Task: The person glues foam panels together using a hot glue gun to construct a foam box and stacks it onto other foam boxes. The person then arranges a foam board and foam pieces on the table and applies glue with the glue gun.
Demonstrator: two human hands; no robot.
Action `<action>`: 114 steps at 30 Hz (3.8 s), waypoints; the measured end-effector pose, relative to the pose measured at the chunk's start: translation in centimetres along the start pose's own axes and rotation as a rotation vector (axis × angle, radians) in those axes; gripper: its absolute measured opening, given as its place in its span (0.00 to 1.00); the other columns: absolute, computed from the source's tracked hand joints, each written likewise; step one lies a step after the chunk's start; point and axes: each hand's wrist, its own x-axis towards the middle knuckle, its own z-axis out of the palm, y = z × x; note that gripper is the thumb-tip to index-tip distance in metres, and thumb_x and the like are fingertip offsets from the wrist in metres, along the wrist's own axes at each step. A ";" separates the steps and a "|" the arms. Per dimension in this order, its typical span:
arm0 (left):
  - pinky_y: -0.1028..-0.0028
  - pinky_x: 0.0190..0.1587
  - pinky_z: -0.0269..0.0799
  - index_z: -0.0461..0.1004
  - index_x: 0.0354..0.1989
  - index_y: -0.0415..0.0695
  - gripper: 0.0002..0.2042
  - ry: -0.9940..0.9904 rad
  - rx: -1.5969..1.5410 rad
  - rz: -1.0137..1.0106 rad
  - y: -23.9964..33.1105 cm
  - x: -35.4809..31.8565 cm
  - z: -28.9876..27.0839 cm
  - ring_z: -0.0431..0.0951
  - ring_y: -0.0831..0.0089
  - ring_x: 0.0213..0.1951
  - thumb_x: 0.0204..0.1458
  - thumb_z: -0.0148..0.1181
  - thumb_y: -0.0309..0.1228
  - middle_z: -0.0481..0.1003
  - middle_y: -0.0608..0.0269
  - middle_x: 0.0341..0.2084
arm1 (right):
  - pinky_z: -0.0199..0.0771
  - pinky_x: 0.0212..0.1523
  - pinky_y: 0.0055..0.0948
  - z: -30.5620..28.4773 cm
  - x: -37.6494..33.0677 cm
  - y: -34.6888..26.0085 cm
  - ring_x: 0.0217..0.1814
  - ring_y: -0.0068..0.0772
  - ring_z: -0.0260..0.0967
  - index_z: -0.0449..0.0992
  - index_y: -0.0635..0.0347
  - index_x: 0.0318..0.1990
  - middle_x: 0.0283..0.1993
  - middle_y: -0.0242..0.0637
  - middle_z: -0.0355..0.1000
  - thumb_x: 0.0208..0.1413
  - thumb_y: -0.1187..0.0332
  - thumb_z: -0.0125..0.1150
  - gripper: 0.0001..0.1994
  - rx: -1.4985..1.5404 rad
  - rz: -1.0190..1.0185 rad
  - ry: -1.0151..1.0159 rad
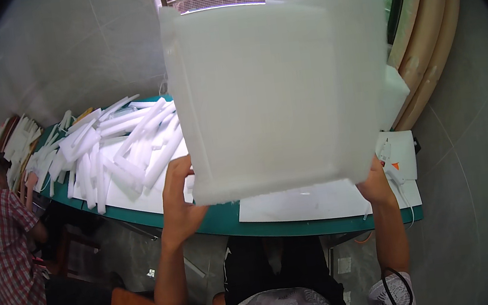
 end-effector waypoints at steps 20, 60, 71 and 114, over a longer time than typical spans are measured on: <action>0.60 0.54 0.65 0.69 0.56 0.36 0.27 0.123 -0.338 -0.204 -6.3 19.7 -7.8 0.68 0.64 0.53 0.57 0.55 0.47 0.72 0.51 0.47 | 0.62 0.61 0.41 5.4 20.0 -6.4 0.64 0.43 0.60 0.58 0.61 0.65 0.61 0.47 0.62 0.60 0.53 0.54 0.31 0.082 -0.266 -0.015; 0.72 0.41 0.73 0.68 0.52 0.41 0.26 0.380 -0.243 -0.082 -19.0 39.7 3.4 0.72 0.73 0.39 0.43 0.69 0.32 0.71 0.60 0.39 | 0.65 0.57 0.42 0.7 39.2 -3.6 0.55 0.51 0.65 0.66 0.61 0.59 0.53 0.49 0.68 0.46 0.73 0.67 0.30 -1.326 -0.580 0.557; 0.74 0.42 0.73 0.71 0.50 0.43 0.25 0.366 -0.217 -0.126 -18.6 32.5 -5.1 0.73 0.70 0.40 0.39 0.71 0.24 0.71 0.57 0.40 | 0.70 0.52 0.45 1.1 39.4 -2.7 0.52 0.53 0.67 0.72 0.60 0.50 0.47 0.48 0.71 0.47 0.72 0.63 0.19 -1.245 -0.688 0.537; 0.78 0.49 0.73 0.64 0.47 0.42 0.20 0.092 -1.429 -0.071 -1.1 8.2 0.9 0.79 0.74 0.43 0.47 0.58 0.11 0.67 0.61 0.39 | 0.73 0.32 0.20 15.0 11.6 -6.0 0.29 0.24 0.74 0.77 0.67 0.35 0.31 0.38 0.75 0.49 0.78 0.64 0.05 0.052 -0.595 0.038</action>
